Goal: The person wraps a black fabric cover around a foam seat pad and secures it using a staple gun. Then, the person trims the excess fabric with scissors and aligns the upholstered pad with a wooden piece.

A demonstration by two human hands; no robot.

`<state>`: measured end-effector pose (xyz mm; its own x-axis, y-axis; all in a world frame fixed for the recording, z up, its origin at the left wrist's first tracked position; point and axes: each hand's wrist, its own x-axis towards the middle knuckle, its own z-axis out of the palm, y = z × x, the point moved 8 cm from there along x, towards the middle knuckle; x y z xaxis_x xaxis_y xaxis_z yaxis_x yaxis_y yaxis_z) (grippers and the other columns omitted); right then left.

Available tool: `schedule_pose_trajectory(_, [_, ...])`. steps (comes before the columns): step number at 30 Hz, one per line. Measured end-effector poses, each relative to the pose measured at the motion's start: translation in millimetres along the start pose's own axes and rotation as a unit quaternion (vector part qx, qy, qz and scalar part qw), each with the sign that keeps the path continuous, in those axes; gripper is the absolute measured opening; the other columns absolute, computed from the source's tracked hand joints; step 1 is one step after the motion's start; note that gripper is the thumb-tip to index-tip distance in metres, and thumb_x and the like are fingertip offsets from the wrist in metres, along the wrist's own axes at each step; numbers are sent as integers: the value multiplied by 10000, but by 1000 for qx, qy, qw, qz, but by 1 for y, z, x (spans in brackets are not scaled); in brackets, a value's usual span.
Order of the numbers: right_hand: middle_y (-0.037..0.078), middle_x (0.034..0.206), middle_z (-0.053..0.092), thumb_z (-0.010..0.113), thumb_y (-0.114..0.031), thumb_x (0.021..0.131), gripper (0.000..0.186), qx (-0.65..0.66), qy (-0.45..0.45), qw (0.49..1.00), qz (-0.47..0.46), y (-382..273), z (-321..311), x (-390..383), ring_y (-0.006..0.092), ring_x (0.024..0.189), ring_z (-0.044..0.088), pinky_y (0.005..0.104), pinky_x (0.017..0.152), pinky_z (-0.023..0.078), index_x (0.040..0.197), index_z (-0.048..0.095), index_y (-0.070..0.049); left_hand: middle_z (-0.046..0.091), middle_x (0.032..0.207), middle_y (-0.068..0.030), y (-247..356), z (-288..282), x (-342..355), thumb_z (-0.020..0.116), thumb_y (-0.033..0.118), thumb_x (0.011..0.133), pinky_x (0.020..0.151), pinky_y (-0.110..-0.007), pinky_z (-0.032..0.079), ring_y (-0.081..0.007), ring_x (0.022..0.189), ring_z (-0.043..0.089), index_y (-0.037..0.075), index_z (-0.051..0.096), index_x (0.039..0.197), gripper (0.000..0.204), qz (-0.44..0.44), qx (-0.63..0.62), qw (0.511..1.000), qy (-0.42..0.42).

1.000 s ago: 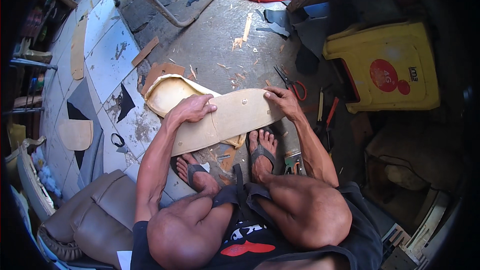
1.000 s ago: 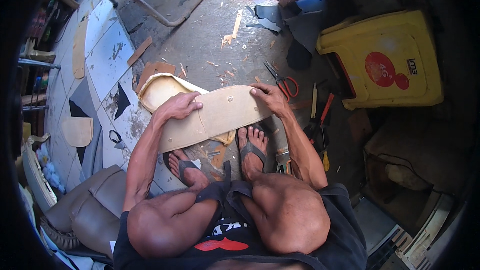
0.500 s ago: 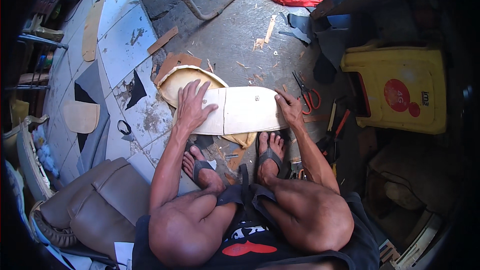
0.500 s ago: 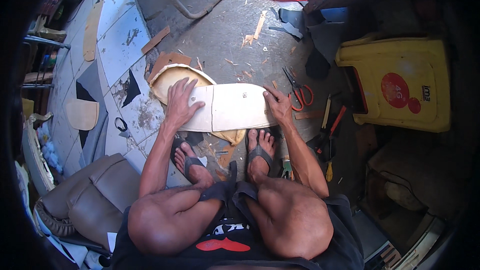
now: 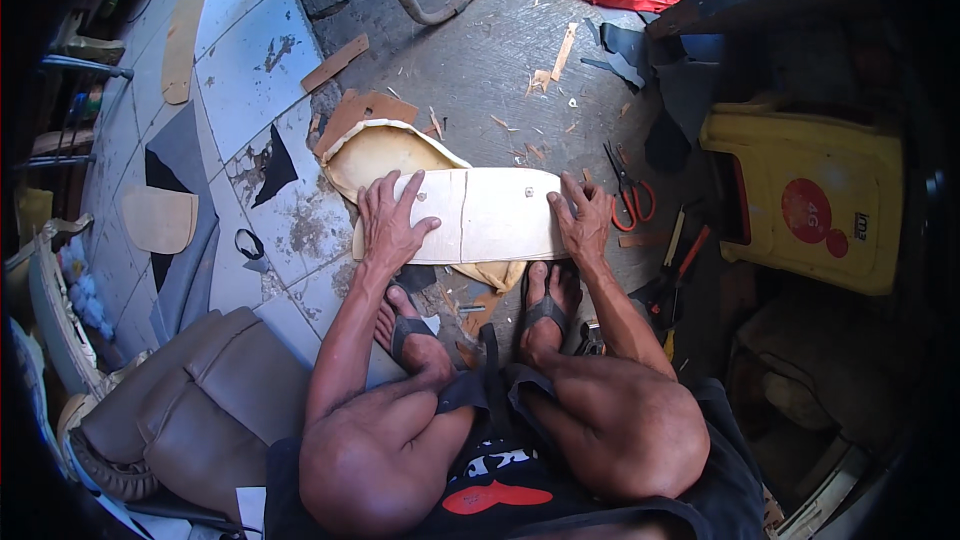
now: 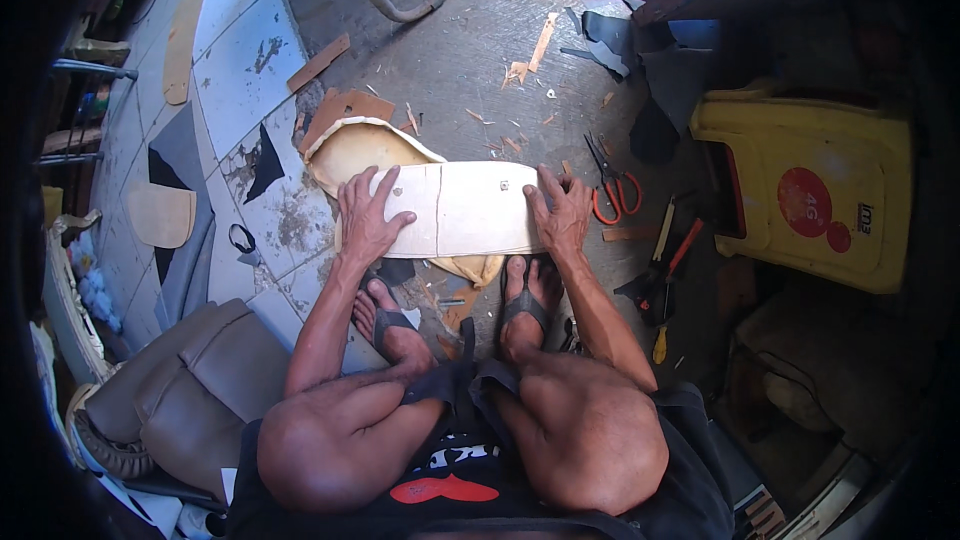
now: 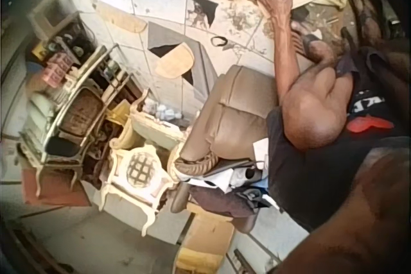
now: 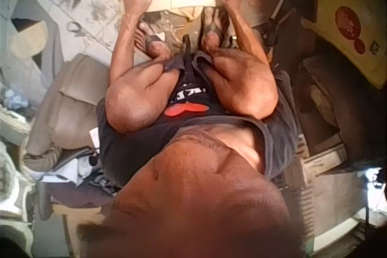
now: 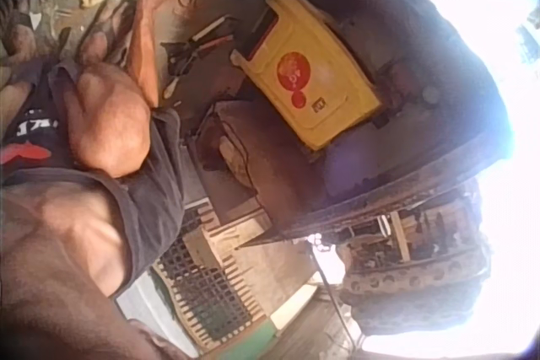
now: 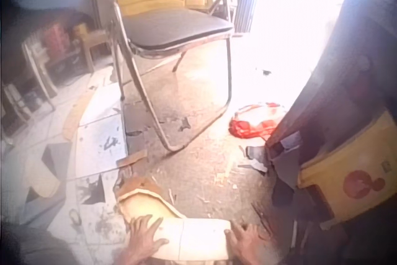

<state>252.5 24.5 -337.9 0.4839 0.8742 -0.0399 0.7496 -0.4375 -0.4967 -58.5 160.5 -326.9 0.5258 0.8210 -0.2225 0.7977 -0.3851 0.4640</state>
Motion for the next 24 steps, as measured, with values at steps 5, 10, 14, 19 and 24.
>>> schedule_pose_trajectory(5, [141, 1115, 592, 751, -464, 911, 509, -11, -47, 998, -28, -11, 5, 12, 323, 1056, 520, 459, 967, 413, 1342, 717, -195, 392, 1509, -211, -5, 8, -1, 771, 417, 874, 1200, -604, 157, -401, 1419, 313, 157, 481, 1551, 780, 24, 26, 999, 17])
schedule_pose_trajectory(10, [139, 1148, 578, 769, -497, 882, 536, -16, -84, 995, -43, -17, 10, 19, 322, 1085, 510, 465, 975, 414, 1334, 721, -213, 355, 1520, -215, -7, 18, -3, 679, 458, 940, 1193, -664, 111, -420, 1430, 280, 157, 446, 1574, 739, 41, 53, 997, 26])
schedule_pose_trajectory(14, [143, 1141, 580, 779, -506, 867, 533, -21, -80, 996, -37, -25, 12, 24, 321, 1082, 512, 465, 981, 414, 1314, 736, -219, 351, 1516, -213, -8, 24, -2, 670, 479, 949, 1188, -674, 113, -424, 1434, 273, 153, 447, 1573, 738, 40, 64, 996, 37])
schedule_pose_trajectory(19, [141, 1114, 579, 781, -479, 875, 484, 30, -50, 998, -12, -19, 15, 22, 318, 1061, 511, 467, 979, 415, 1277, 760, -211, 355, 1511, -215, -8, 24, -6, 662, 506, 958, 1189, -673, 115, -424, 1429, 277, 150, 454, 1570, 738, 43, 69, 996, 39])
schedule_pose_trajectory(24, [135, 1105, 576, 781, -472, 878, 469, 41, -39, 998, -5, -2, 9, 18, 315, 1053, 508, 466, 977, 416, 1272, 765, -218, 371, 1505, -207, -5, 18, 0, 686, 504, 942, 1199, -645, 112, -406, 1425, 289, 149, 478, 1557, 740, 48, 52, 997, 29])
